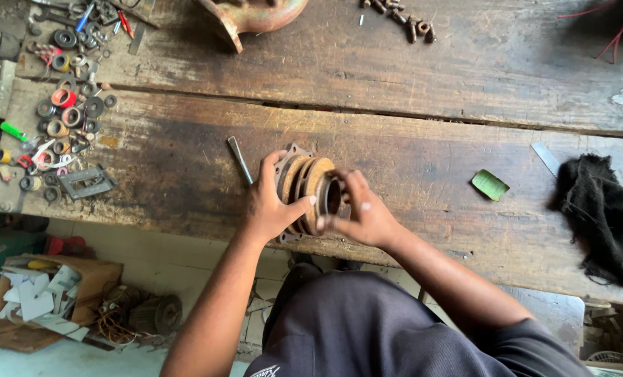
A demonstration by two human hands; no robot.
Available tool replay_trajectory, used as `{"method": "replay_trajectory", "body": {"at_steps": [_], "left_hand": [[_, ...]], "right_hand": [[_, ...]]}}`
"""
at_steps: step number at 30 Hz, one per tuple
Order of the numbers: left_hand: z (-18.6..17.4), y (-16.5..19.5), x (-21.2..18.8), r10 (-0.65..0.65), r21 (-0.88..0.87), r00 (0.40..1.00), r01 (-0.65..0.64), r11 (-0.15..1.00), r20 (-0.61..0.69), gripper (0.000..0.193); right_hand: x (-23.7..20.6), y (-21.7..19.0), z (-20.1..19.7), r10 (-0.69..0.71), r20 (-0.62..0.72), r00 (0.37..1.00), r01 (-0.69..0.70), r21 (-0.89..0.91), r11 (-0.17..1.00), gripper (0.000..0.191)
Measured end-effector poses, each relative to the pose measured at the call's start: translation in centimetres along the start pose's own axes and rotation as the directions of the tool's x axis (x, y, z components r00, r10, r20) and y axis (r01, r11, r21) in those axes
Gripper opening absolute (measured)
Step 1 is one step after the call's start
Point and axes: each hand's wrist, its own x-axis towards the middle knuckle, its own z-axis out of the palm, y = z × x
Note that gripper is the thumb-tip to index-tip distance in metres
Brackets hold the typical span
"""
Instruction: The person fits a rusty pulley onto a pump housing on a wooden workbench, pressing and rotating the parts to seat them together. They then use a screwdriver to scrape rust and old gasket material from the pump cover and housing surfaces, working around the edges of each part.
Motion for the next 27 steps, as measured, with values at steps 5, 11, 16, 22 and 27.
{"method": "replay_trajectory", "body": {"at_steps": [5, 11, 16, 22, 27], "left_hand": [[0.7, 0.5, -0.2, 0.044, -0.006, 0.999, -0.044, 0.999, -0.013, 0.092], [0.8, 0.8, 0.1, 0.039, 0.048, 0.999, -0.040, 0.998, 0.017, 0.094], [0.8, 0.7, 0.0, -0.025, 0.013, 0.999, 0.025, 1.000, 0.045, 0.096], [0.1, -0.6, -0.1, 0.049, -0.064, 0.998, -0.046, 0.997, 0.032, 0.092], [0.4, -0.5, 0.1, 0.070, -0.074, 0.997, -0.068, 0.995, 0.022, 0.093]], "right_hand": [[0.6, 0.1, 0.3, 0.311, 0.035, 0.950, -0.313, 0.080, 0.946, 0.081], [1.3, 0.7, -0.3, 0.465, 0.180, 0.867, -0.490, 0.132, 0.862, 0.080], [0.1, 0.8, 0.4, 0.247, 0.050, 0.968, -0.251, 0.106, 0.962, 0.080], [-0.2, 2.3, -0.9, -0.446, 0.146, 0.883, 0.449, -0.536, 0.715, 0.075], [-0.3, 1.6, -0.5, -0.216, -0.038, 0.976, 0.202, -0.234, 0.951, 0.085]]}}
